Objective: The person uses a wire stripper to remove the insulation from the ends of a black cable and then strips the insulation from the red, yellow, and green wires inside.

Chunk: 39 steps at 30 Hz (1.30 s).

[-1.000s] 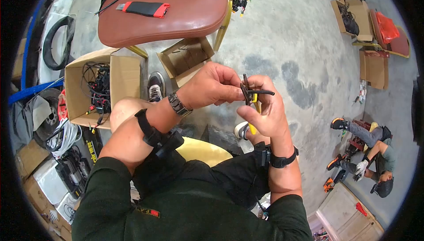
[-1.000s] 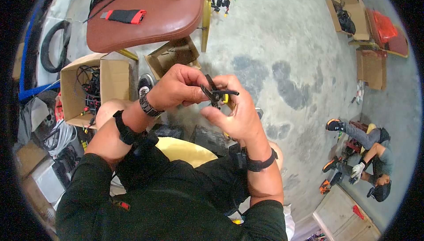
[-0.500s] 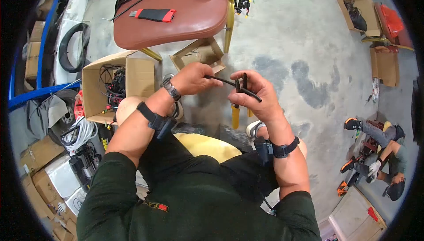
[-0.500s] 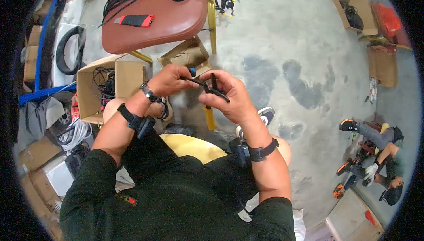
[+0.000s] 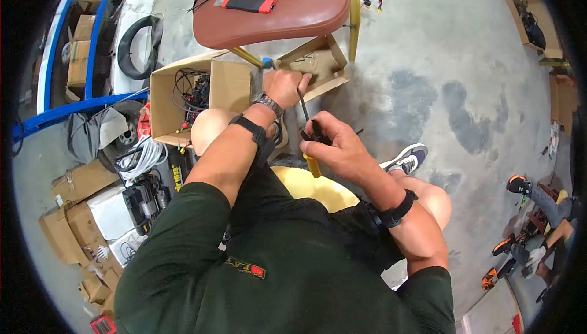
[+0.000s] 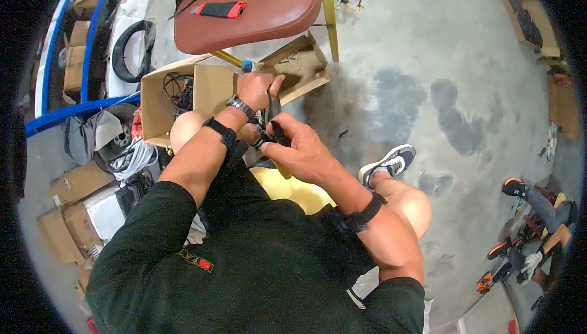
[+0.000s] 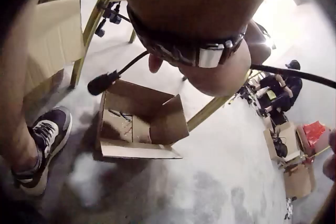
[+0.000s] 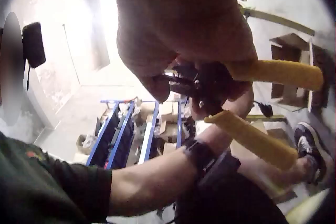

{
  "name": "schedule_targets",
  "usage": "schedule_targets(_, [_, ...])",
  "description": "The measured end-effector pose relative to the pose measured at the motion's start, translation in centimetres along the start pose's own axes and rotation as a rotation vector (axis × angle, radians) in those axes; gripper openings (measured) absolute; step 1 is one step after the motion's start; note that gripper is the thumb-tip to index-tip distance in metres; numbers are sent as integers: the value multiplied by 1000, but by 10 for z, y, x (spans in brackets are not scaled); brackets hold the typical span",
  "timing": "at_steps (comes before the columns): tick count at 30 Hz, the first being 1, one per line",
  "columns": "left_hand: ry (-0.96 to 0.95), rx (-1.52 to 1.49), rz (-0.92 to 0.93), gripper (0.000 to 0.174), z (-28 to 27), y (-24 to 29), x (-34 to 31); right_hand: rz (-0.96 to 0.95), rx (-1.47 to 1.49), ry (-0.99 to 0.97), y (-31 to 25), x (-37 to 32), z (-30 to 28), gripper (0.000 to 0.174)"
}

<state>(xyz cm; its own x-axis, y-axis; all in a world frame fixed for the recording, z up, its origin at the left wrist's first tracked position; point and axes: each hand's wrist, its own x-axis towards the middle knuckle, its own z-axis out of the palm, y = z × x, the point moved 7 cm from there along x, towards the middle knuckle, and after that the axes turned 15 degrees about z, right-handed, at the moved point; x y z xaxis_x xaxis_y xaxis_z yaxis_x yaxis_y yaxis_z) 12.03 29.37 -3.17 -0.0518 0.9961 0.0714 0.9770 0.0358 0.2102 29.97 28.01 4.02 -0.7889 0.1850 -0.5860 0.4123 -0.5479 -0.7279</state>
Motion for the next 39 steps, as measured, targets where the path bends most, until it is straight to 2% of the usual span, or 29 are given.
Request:
schedule_targets(4, [-4,-12,41,43,4,6,-3,-146,-102,85,-5,-7,-1,21])
schedule_targets(5, [-26,-16,44,42,5,6,-3,-17,-74,30,-3,-10,0,19])
schedule_targets(8, [-54,-8,-41,36,20,-22,-12,5,-152,31,-9,-21,2,19])
schedule_targets(9, [-51,-3,-88,34,27,-45,-15,-403,-182,-119,-35,-47,21,18])
schedule_targets(10, [-175,-96,-524,37,40,-114,-25,-394,-189,-303,-46,-70,43,17])
schedule_targets(11, [-287,104,-475,42,0,-95,-3,-246,-117,-168,-23,-58,29,16])
schedule_targets(12, [-252,140,-416,42,-11,-99,12,-116,8,-7,0,-42,18,16])
schedule_targets(13, [-261,165,-338,43,-14,-99,15,-33,-5,-1,6,-39,8,16])
schedule_targets(14, [-265,170,-276,44,-17,-88,15,-57,42,-24,7,-35,2,13])
schedule_targets(15, [-326,137,-342,45,-14,-81,11,-64,142,-15,6,-29,-9,15])
schedule_targets(16, [-353,99,-308,45,-17,-75,12,-70,231,-13,2,-25,-19,17])
schedule_targets(17, [-360,97,-300,45,-18,-69,16,-80,181,33,-5,-25,-32,15])
schedule_targets(20, [-362,65,-282,46,-22,-57,28,-82,355,106,-19,-28,-64,14])
schedule_targets(23, [-395,-24,-309,46,-22,-50,29,-175,508,173,-27,-30,-90,14])
schedule_targets(29, [-379,-224,-319,56,-36,-26,17,-234,550,271,-37,-33,-123,15])
schedule_targets(32, [-190,-495,-247,60,-41,-19,10,-247,532,303,-41,-29,-129,15])
schedule_targets(33, [-328,-705,-398,57,-32,-18,-1,-249,527,309,-44,-27,-128,15])
schedule_targets(36, [-303,-1129,-482,53,-47,23,-3,-254,482,318,-45,-19,-125,16])
schedule_targets(39, [-265,-1353,-410,38,-45,54,0,-232,471,293,-40,-3,-117,17])
